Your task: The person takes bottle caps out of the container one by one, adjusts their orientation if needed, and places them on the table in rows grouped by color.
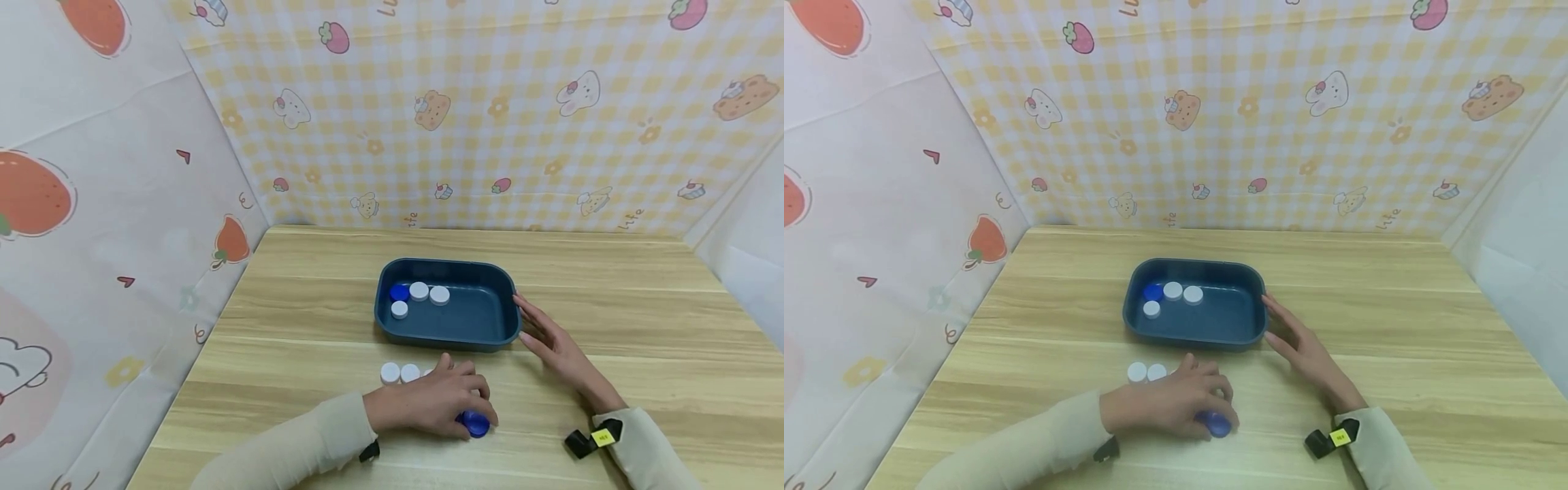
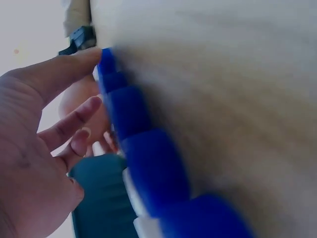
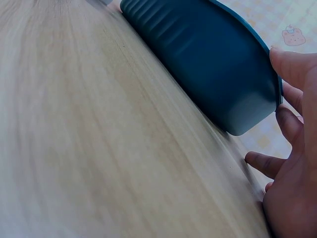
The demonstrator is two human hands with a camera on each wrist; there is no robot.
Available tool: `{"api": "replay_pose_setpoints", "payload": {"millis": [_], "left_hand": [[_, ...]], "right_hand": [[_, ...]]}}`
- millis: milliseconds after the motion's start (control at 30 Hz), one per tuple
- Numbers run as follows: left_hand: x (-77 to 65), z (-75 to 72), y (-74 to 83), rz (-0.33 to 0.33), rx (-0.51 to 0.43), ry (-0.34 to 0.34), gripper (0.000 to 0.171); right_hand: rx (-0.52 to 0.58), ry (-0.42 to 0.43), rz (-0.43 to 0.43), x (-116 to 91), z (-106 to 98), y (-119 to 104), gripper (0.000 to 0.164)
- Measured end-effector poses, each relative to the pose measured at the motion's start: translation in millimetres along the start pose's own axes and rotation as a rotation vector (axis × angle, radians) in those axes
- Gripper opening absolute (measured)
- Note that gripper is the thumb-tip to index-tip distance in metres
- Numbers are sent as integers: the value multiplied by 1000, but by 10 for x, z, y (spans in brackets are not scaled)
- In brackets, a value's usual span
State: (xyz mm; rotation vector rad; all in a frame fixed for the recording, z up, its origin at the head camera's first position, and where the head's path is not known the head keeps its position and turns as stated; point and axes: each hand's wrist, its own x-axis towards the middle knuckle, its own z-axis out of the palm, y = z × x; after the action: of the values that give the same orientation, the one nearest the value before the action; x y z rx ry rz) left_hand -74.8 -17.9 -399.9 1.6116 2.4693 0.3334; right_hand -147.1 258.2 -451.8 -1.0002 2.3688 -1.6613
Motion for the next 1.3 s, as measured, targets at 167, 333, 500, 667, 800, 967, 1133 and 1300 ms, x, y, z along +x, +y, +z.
{"api": "replay_pose_setpoints", "payload": {"millis": [167, 333, 500, 667, 800, 967, 1133, 1300], "left_hand": [[-85, -136, -55, -14, -71, 142, 38], [-267, -299, -170, -18, -99, 405, 36], [-504, -411, -410, -76, -89, 603, 30], [-781, -371, -696, -198, -84, 734, 32], [-994, -267, -867, -371, -127, 740, 48], [-1178, -150, -994, -524, -201, 603, 69], [-1254, -115, -1043, -522, -369, 506, 73], [-1271, -61, -1069, -535, -556, 488, 73]], "right_hand": [[-7, -3, 3, 3, -1, 7, 60], [-4, 5, 25, -3, 5, -2, 60], [-13, 7, 11, -7, 11, -19, 61], [-24, 6, -21, 2, 8, -32, 62], [-33, 6, -17, 9, 5, -36, 61], [-38, 11, 8, 5, 2, -30, 61], [-31, 14, 26, -6, -4, -27, 61], [-39, 14, 30, 7, 1, -17, 60]]}}
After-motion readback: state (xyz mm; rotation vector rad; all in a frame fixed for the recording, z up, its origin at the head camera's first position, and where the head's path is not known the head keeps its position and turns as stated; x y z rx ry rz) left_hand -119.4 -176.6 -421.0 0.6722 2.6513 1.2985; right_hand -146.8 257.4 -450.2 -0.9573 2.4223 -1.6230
